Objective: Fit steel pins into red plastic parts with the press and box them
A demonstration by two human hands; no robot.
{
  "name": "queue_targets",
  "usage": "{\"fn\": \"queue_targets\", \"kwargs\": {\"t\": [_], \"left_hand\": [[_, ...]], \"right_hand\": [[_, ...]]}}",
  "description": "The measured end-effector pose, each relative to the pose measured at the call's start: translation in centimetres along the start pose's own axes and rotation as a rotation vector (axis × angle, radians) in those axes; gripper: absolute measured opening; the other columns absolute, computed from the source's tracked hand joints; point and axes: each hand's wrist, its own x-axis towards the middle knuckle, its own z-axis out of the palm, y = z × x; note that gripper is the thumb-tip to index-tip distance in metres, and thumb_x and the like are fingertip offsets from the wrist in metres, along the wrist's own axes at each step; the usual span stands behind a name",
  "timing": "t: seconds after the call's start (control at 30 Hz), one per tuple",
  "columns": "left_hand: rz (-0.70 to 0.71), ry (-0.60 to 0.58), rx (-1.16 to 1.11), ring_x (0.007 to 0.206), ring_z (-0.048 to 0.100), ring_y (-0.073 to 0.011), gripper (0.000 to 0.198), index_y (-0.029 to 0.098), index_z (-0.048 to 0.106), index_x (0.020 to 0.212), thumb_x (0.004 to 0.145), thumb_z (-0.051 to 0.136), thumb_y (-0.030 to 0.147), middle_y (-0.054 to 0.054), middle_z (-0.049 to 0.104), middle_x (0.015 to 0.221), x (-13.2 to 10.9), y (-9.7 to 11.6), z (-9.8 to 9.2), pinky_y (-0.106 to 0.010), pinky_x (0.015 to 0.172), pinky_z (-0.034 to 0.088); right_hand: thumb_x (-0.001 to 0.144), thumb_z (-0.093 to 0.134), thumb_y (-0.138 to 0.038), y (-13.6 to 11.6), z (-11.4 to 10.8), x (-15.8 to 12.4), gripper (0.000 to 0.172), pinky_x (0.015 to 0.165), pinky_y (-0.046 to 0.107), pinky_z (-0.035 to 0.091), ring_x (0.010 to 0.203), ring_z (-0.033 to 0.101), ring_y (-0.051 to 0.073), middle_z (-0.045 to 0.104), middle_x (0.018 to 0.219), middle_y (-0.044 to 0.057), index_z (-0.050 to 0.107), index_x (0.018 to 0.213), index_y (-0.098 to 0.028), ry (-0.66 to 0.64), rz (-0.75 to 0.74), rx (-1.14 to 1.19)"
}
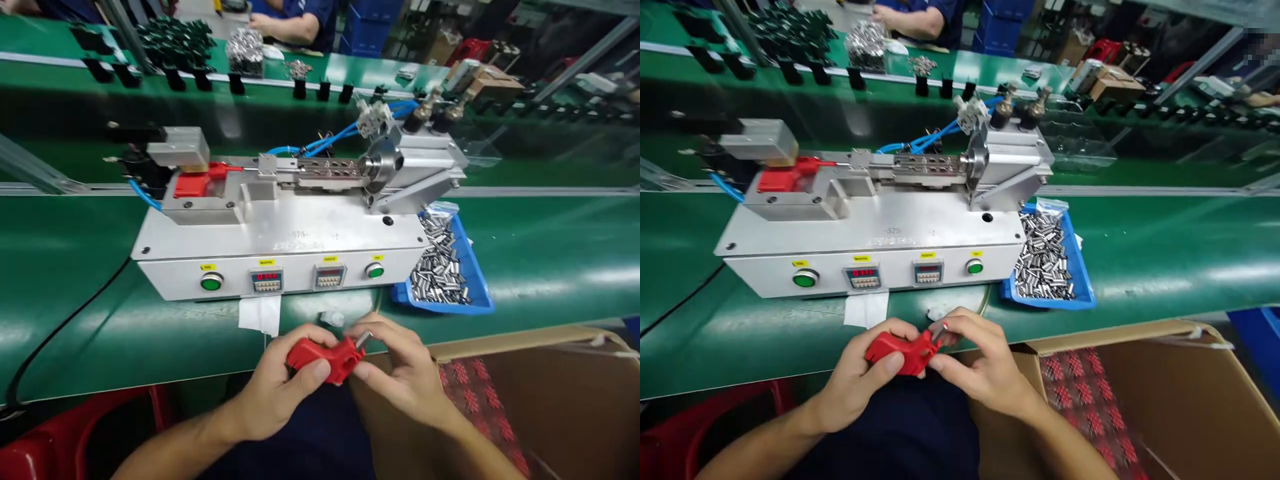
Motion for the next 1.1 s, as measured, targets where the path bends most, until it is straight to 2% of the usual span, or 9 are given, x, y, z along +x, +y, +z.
{"fn": "queue_targets", "kwargs": {"t": [0.1,0.17,0.4,0.77,0.87,0.97,1.1], "left_hand": [[-0.104,0.002,-0.343,0.064,0.07,-0.0186,0.036,0.016,0.064,0.102,0.107,0.055,0.051,-0.006,0.077,0.076,-0.4,-2.2,2.1,-0.029,0.066,0.056],[-0.134,0.003,-0.402,0.062,0.069,-0.0183,0.038,0.015,0.064,0.098,0.107,0.055,0.052,-0.006,0.076,0.072,-0.1,-2.7,2.6,-0.028,0.064,0.054],[-0.149,-0.015,-0.366,0.062,0.069,-0.0182,0.037,0.014,0.065,0.098,0.106,0.059,0.05,-0.008,0.077,0.073,0.6,-1.8,1.7,-0.028,0.064,0.053],[-0.135,-0.041,-0.361,0.066,0.07,-0.0185,0.034,0.014,0.063,0.105,0.107,0.058,0.047,-0.009,0.077,0.079,0.3,-2.4,1.5,-0.029,0.067,0.053],[-0.127,-0.054,-0.335,0.07,0.069,-0.0176,0.038,0.014,0.063,0.109,0.106,0.058,0.052,-0.01,0.077,0.085,0.2,-2.3,1.5,-0.029,0.07,0.052],[-0.109,-0.077,-0.319,0.074,0.068,-0.018,0.051,0.015,0.063,0.114,0.105,0.051,0.063,-0.011,0.075,0.094,0.0,-2.1,1.4,-0.029,0.071,0.051],[-0.109,-0.105,-0.354,0.077,0.068,-0.0186,0.058,0.017,0.062,0.121,0.104,0.044,0.07,-0.01,0.073,0.097,-0.1,-2.1,1.2,-0.03,0.072,0.051]], "right_hand": [[0.104,0.065,-0.034,-0.4,0.6,-0.3,0.018,0.066,0.028,0.052,0.069,0.063,0.016,0.068,0.078,0.004,0.07,0.093,-0.02,-0.005,0.124,0.103],[0.104,0.066,-0.039,-0.2,0.7,-0.5,0.025,0.065,0.027,0.051,0.067,0.061,0.015,0.067,0.076,0.003,0.068,0.089,-0.019,-0.003,0.186,0.148],[0.102,0.068,-0.042,0.3,0.8,-0.5,0.026,0.065,0.028,0.049,0.067,0.06,0.015,0.067,0.077,0.003,0.068,0.09,-0.02,-0.037,0.211,0.198],[0.102,0.069,-0.043,0.4,0.8,-0.4,0.027,0.064,0.028,0.051,0.065,0.059,0.015,0.062,0.071,0.001,0.067,0.088,-0.02,-0.034,0.196,0.154],[0.102,0.068,-0.042,0.4,0.8,-0.3,0.025,0.065,0.029,0.053,0.067,0.06,0.015,0.063,0.073,0.002,0.068,0.09,-0.02,-0.015,0.178,0.13],[0.102,0.067,-0.039,0.3,0.7,-0.1,0.023,0.065,0.029,0.053,0.068,0.059,0.016,0.064,0.075,0.003,0.067,0.089,-0.02,0.011,0.137,0.107],[0.103,0.064,-0.033,0.3,0.5,0.0,0.02,0.063,0.029,0.051,0.067,0.06,0.017,0.065,0.074,0.004,0.067,0.089,-0.02,-0.015,0.127,0.07]]}}
